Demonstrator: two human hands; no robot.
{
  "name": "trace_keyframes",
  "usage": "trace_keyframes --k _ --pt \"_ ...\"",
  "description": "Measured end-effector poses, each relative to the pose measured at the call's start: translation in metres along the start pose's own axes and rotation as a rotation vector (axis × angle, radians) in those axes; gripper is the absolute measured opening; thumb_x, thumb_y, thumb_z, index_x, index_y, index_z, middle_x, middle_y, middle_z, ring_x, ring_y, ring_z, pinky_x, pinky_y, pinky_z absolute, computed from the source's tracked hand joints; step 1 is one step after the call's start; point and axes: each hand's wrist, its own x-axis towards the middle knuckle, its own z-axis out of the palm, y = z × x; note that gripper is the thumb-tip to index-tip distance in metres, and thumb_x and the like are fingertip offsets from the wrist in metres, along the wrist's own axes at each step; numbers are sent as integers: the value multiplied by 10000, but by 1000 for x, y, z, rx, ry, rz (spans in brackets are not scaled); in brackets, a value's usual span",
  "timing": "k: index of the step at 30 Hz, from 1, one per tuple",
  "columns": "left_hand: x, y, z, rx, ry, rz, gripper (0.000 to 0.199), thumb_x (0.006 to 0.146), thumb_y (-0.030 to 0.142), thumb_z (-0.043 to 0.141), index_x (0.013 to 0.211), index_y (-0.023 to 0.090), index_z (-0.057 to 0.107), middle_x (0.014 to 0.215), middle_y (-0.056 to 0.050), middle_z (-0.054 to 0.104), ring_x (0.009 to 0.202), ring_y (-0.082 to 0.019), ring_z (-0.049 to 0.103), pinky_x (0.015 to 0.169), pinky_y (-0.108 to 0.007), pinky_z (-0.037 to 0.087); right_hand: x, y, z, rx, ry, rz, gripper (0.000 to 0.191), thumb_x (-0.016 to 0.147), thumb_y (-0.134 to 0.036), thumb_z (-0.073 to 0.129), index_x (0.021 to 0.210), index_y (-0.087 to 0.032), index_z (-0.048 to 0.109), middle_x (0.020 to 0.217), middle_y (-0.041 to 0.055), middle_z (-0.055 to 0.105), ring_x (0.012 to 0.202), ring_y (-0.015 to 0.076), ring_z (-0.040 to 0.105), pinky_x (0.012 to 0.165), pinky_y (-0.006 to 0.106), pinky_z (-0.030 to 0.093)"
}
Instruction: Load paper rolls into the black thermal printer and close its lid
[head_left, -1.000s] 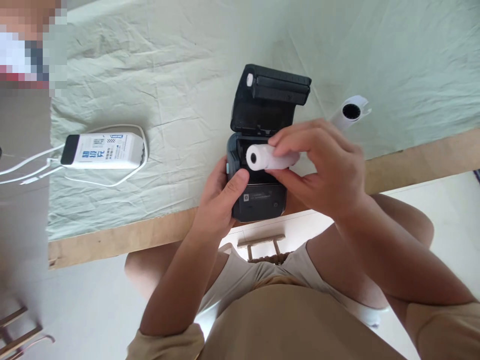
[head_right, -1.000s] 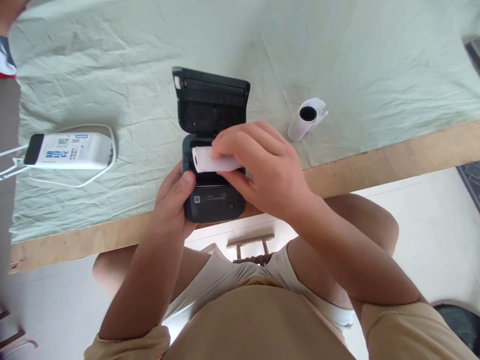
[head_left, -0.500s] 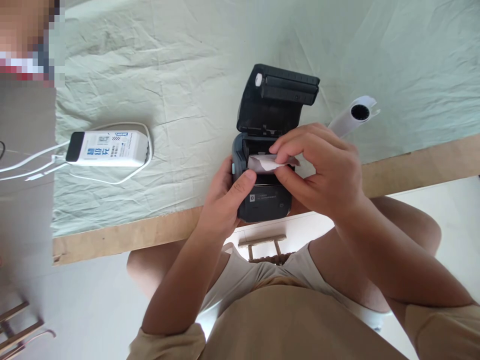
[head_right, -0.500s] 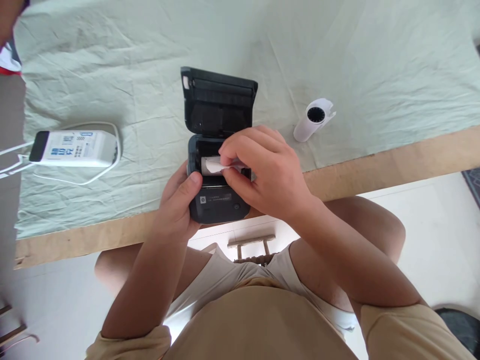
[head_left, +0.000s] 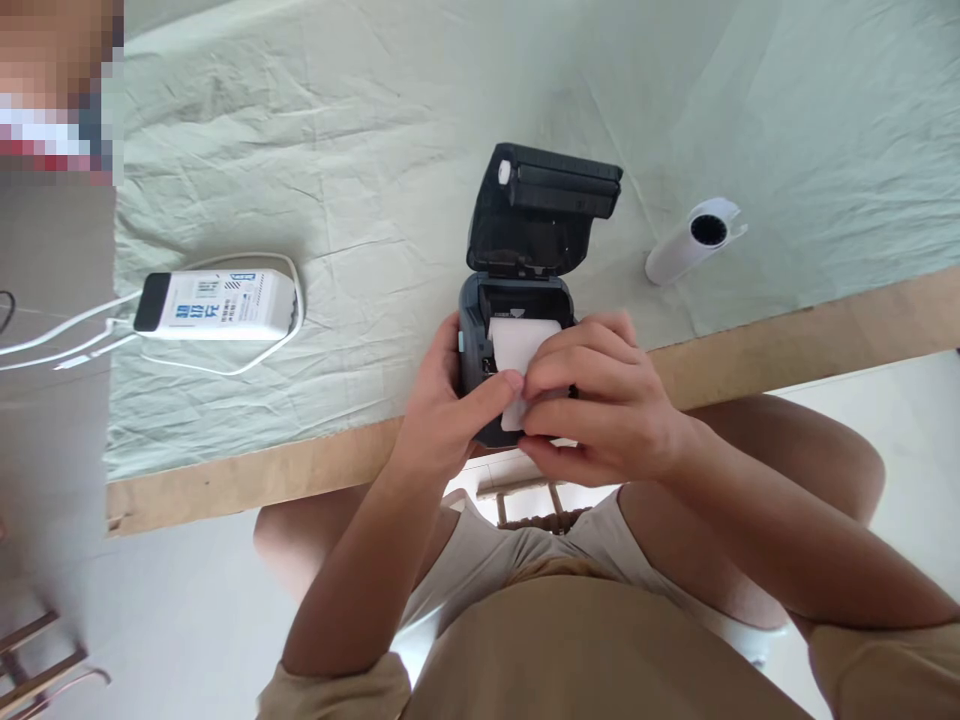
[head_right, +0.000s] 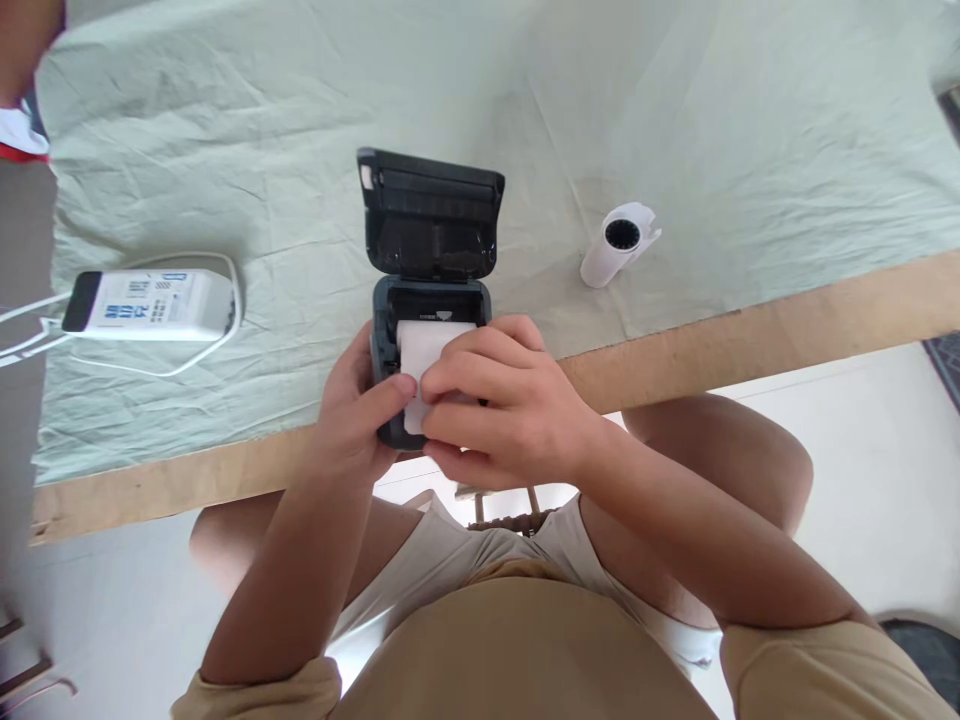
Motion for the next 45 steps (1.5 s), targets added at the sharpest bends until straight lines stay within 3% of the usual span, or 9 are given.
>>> trace_keyframes --k 5,9,11,15,19,23,29,37,45 --pt "-1 -4 -3 10 29 -3 670 625 214 1028 1194 244 674 1048 -29 815 908 -245 794 747 -329 695 4 17 -11 2 215 161 58 985 -243 640 1012 -288 615 931 -3 697 899 196 701 776 401 546" --pt "-1 -8 -6 35 -7 31 633 680 244 1013 1233 241 705 1093 -61 833 962 -282 819 774 -352 712 9 36 -20 68 137 441 535 1014 -477 655 1506 -346 492 1540 105 624 1385 309 671 1028 500 598" --pt "-1 -7 -5 29 -12 36 593 696 244 1006 1218 243 725 1068 -54 831 941 -273 817 767 -345 708 8 38 -21 181 111 516 593 1036 -621 607 1560 -404 436 1640 67 561 1461 305 647 1120 513 583" --pt "-1 -5 -2 -15 33 45 546 661 218 1023 1141 240 763 950 -11 804 813 -208 771 682 -281 670 4 31 -21 289 130 588 439 1071 -651 572 1440 -414 560 1513 25 660 1419 293 678 1129 500 588" --pt "-2 -4 1 -33 16 47 575 667 256 1044 1164 248 755 1016 -34 830 863 -248 807 695 -318 693 3 29 -20 316 -150 635 463 1050 -545 639 1439 -309 554 1413 93 733 1290 305 724 1089 535 624" --pt "-5 -6 2 -51 -9 67 532 824 526 983 1196 242 729 1082 -79 846 916 -299 853 689 -363 714 5 34 -19 410 -257 638 543 1031 -575 664 1474 -291 530 1422 87 726 1237 294 727 1041 514 642" --pt "-4 -7 3 -56 -7 54 408 951 540 881 1207 243 766 1042 -79 847 1034 -324 867 691 -333 714 4 37 -18 424 -246 669 566 985 -519 733 1465 -279 555 1410 79 735 1226 286 729 1024 487 657" --pt "-1 -4 3 -27 -22 51 431 929 552 888 1179 238 731 1021 -66 842 900 -281 856 634 -315 682 5 35 -18 420 -268 701 585 981 -486 720 1502 -285 547 1465 86 723 1284 306 716 1110 542 636" --pt "-2 -8 4 -137 41 33 337 1004 560 788 1097 236 783 1055 -69 855 1149 -334 845 855 -393 731 2 37 -16 360 -272 635 585 1026 -584 661 1518 -284 554 1499 115 709 1345 320 696 1149 556 613"
